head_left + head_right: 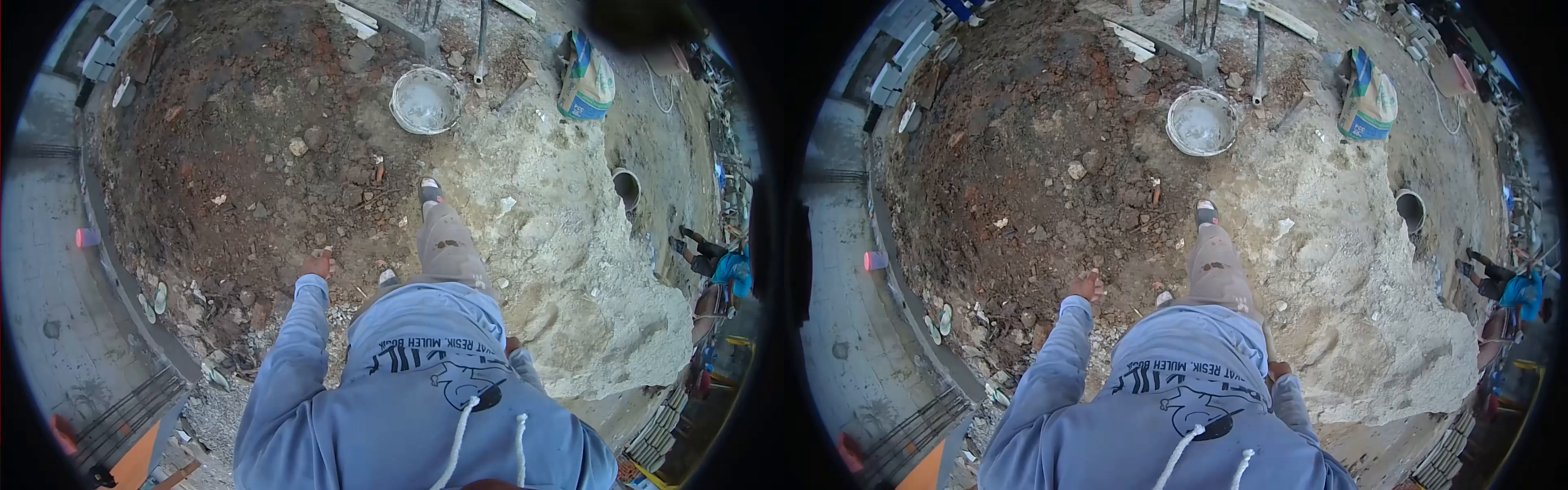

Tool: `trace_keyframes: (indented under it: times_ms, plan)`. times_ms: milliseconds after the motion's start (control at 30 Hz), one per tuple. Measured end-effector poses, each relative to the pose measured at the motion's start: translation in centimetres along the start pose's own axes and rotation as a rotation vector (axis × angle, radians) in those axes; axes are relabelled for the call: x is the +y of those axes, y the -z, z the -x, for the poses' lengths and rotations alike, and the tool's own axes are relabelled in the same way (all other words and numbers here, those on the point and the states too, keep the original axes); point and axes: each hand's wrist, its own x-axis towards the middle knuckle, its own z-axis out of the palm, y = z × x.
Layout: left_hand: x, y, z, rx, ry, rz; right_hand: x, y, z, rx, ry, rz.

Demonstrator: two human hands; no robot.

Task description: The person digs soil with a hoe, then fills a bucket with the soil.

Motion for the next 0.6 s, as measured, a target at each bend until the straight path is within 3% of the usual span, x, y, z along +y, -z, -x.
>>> trace_keyframes:
  times_ms: [100, 133, 200, 233, 300, 333, 367, 400, 467, 500, 533, 567, 600]
  plan:
    - [4.6, -5.0, -0.8, 0.059, -0.006, 0.053, -7.7, 11.2, -3.4, -0.051, -0.115, -0.291]
    - [4.7, -5.7, -3.0, -0.047, -0.012, 0.078, -9.9, 14.6, -5.3, -0.064, -0.140, -0.343]
    - [6.5, -8.6, -4.2, 0.013, -0.030, 0.048, -13.9, 21.6, -10.4, -0.184, -0.322, -0.425]
    - [7.1, -9.6, -5.5, 0.047, 0.027, 0.056, -16.4, 25.9, -12.3, -0.192, -0.321, -0.402]
    - [6.2, -11.7, -9.9, 0.099, 0.096, 0.086, -21.5, 35.2, -16.6, -0.068, -0.222, -0.071]
    - [3.2, -12.3, -14.2, 0.133, 0.126, -0.063, -18.9, 35.0, -24.6, -0.037, -0.156, -0.047]
    - [1.8, -12.7, -16.6, 0.158, 0.178, -0.221, -20.4, 38.7, -26.7, 0.019, -0.140, 0.008]
    - [3.6, -13.8, -17.0, 0.163, 0.231, -0.232, -21.3, 41.4, -29.8, -0.031, -0.199, -0.008]
    - [13.8, -18.5, -19.9, 0.167, 0.069, -0.679, -24.6, 47.9, -32.5, 0.144, -0.105, 0.161]
    - [24.1, -21.0, -19.8, 0.123, 0.085, -0.432, -26.9, 51.0, -33.9, 0.107, -0.160, 0.095]
    - [25.3, -22.7, -23.8, 0.037, 0.113, -0.180, -29.0, 53.6, -35.1, 0.112, -0.196, 0.031]
    - [26.7, -25.3, -27.3, 0.085, 0.016, -0.023, -31.3, 55.7, -36.4, 0.197, -0.156, 0.140]
    - [28.0, -27.1, -31.3, 0.067, -0.090, -0.146, -32.4, 57.0, -38.3, 0.261, -0.130, 0.143]
